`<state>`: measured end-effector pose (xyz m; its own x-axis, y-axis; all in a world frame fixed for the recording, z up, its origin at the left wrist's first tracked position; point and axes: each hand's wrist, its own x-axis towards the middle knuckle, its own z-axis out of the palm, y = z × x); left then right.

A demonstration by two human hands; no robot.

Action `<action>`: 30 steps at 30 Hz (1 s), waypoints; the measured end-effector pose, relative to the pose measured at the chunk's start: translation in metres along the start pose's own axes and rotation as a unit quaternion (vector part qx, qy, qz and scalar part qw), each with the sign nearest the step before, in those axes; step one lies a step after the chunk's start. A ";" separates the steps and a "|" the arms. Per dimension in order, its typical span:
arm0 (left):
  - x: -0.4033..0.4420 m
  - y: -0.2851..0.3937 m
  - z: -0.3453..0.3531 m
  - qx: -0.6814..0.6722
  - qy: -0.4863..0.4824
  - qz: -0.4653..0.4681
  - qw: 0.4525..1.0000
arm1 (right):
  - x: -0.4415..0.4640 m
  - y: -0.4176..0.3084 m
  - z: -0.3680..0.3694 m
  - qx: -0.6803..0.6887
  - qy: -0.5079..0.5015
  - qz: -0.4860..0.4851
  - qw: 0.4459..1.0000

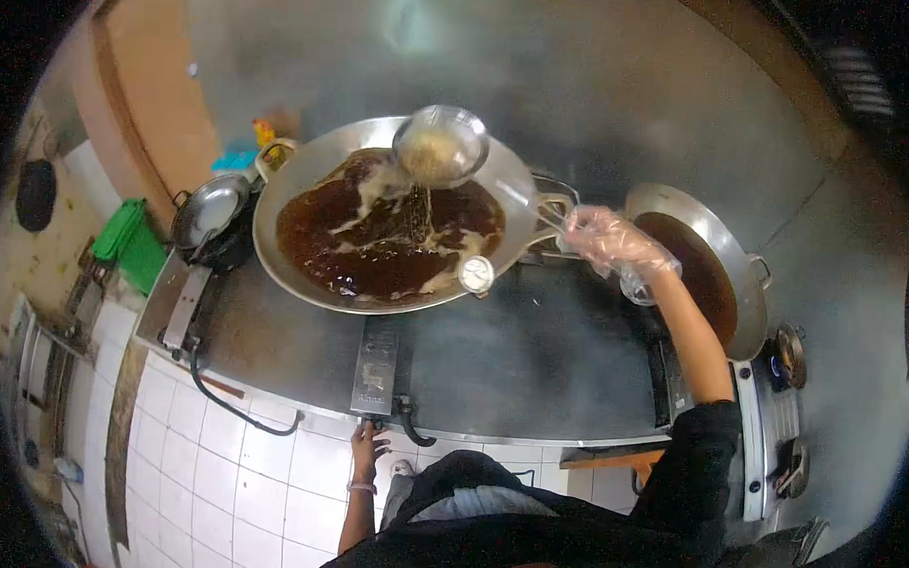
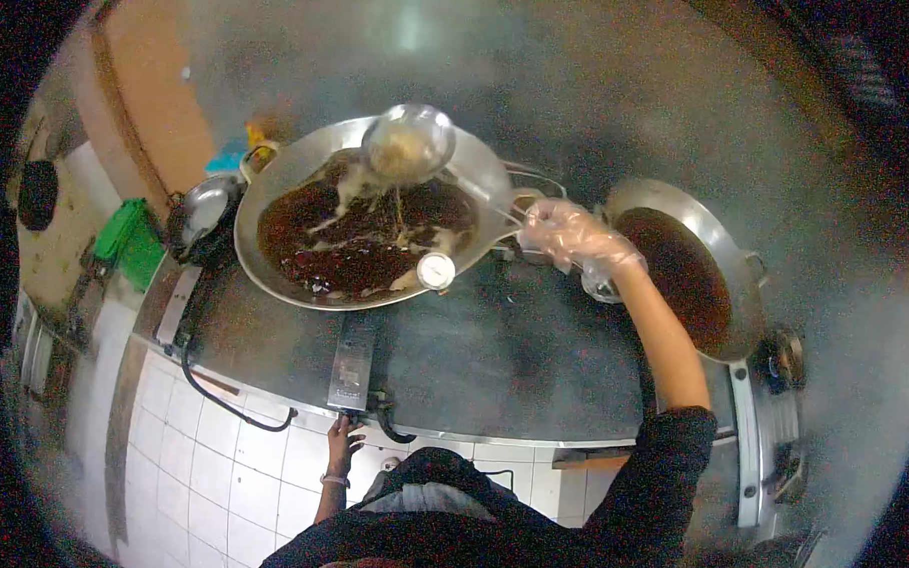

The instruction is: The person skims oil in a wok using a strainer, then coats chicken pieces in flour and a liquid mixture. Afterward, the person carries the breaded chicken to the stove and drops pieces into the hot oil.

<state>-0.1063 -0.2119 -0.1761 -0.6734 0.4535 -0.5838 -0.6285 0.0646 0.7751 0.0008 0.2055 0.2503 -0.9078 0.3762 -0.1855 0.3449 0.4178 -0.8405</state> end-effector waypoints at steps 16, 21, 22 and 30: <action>-0.076 -0.031 0.003 -0.030 0.154 0.031 0.987 | 0.046 0.276 0.014 -0.440 0.232 0.142 0.856; -0.115 -0.059 -0.003 -0.027 0.239 0.022 0.970 | 0.056 0.324 0.019 -0.428 0.332 0.114 0.833; -0.121 -0.059 0.000 -0.026 0.241 0.016 0.970 | 0.066 0.349 0.014 -0.397 0.369 0.074 0.837; -0.127 -0.054 0.016 -0.004 0.168 -0.037 0.985 | 0.099 0.348 0.008 0.497 0.174 0.188 0.829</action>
<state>0.0193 -0.2592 -0.1396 -0.7151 0.1281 -0.6872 -0.6834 0.0782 0.7258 0.0289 0.3817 -0.0648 -0.5968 0.6131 -0.5176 0.0646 -0.6063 -0.7926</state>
